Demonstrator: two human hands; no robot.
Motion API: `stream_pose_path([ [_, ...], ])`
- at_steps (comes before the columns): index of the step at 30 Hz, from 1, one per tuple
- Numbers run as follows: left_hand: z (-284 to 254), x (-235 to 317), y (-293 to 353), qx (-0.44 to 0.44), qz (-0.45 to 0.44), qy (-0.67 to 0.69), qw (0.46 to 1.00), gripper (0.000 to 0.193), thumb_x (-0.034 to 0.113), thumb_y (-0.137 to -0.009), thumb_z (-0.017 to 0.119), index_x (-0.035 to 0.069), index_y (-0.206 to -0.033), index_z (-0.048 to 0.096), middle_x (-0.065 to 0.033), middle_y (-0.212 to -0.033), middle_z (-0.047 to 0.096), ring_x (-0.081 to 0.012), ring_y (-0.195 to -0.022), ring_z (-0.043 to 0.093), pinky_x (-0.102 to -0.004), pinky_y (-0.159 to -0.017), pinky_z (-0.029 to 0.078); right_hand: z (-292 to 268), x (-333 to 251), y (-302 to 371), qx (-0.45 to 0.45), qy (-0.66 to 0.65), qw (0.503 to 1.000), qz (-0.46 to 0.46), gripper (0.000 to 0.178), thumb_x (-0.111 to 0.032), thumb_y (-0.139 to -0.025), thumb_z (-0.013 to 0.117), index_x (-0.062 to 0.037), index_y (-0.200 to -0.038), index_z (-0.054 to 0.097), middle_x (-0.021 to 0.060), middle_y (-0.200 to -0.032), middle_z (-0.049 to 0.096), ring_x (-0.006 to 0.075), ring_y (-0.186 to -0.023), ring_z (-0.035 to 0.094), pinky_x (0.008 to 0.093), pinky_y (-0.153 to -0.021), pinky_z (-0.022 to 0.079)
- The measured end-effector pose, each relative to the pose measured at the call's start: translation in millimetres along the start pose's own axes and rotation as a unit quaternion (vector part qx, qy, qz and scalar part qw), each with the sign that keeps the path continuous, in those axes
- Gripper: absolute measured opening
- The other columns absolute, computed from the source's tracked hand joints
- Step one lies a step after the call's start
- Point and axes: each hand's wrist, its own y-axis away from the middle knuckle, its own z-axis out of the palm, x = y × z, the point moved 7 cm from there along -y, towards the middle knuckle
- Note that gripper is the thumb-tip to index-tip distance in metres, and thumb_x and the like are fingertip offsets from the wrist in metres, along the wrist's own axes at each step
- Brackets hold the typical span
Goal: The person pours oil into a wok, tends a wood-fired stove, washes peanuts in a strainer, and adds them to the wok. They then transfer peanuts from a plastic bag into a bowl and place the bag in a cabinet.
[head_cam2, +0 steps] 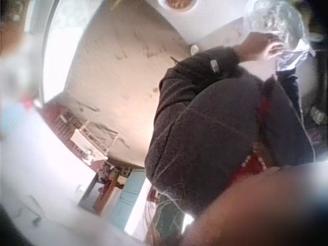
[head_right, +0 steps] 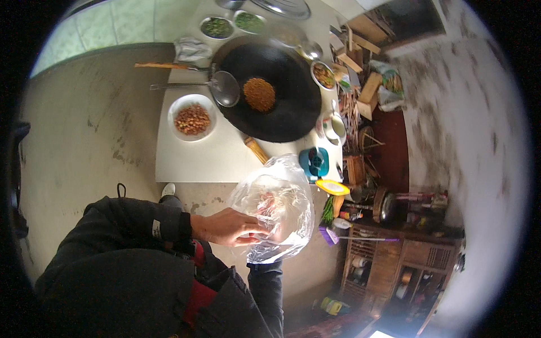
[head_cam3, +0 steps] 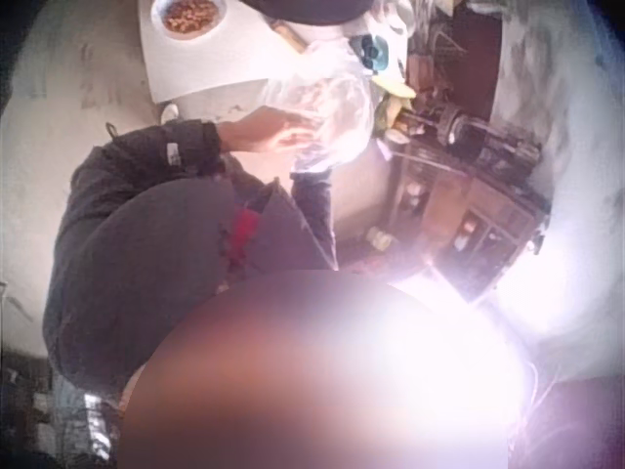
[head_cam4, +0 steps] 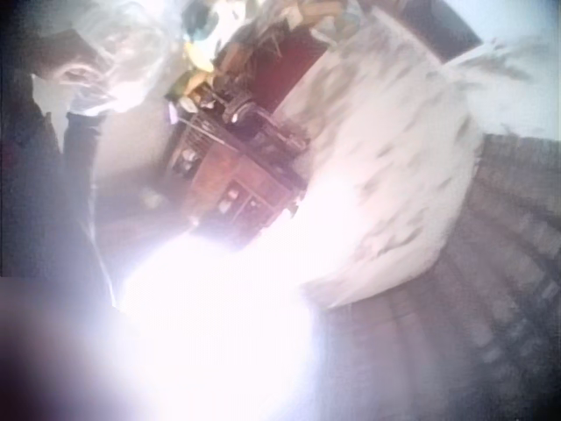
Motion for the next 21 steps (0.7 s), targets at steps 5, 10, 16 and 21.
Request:
stream_pose_path([
  [5,83,32,-22,-0.090,0.025,0.001,0.996,0.033,0.021,-0.089,0.065,0.013,-0.121,0.061,-0.0068,-0.108,0.064,-0.0288,-0.087,0.065,-0.0384,-0.074,0.055,-41,-50,68,0.021,-0.005,0.999,-0.049,0.047,-0.032,-0.101,0.044,-0.0039,-0.138,0.041,0.0126,-0.142,0.043,0.0267,-0.130,0.041,0.0416,-0.112,0.031],
  [10,168,49,-30,-0.184,0.049,0.065,0.979,0.033,0.013,-0.090,0.065,0.011,-0.122,0.063,-0.0063,-0.102,0.065,-0.0186,-0.076,0.065,-0.0332,-0.066,0.055,-90,-99,147,0.055,-0.015,0.993,-0.103,0.046,-0.032,-0.101,0.044,-0.0037,-0.137,0.042,0.0124,-0.140,0.045,0.0264,-0.129,0.042,0.0413,-0.111,0.032],
  [16,223,-17,-26,-0.074,-0.097,0.095,0.988,0.027,0.010,-0.092,0.062,0.010,-0.118,0.064,-0.0021,-0.088,0.065,-0.0080,-0.066,0.057,-0.0218,-0.057,0.049,-138,-162,239,0.082,-0.022,0.981,-0.175,0.045,-0.031,-0.100,0.044,-0.0036,-0.136,0.043,0.0122,-0.138,0.047,0.0260,-0.128,0.043,0.0409,-0.110,0.033],
  [21,352,-110,6,-0.287,-0.417,0.202,0.838,0.027,0.016,-0.092,0.060,0.010,-0.118,0.062,-0.0016,-0.089,0.066,-0.0083,-0.066,0.056,-0.0225,-0.056,0.048,-163,-209,288,0.077,-0.022,0.968,-0.237,0.045,-0.031,-0.100,0.045,-0.0035,-0.136,0.044,0.0120,-0.136,0.049,0.0257,-0.126,0.045,0.0406,-0.109,0.034],
])
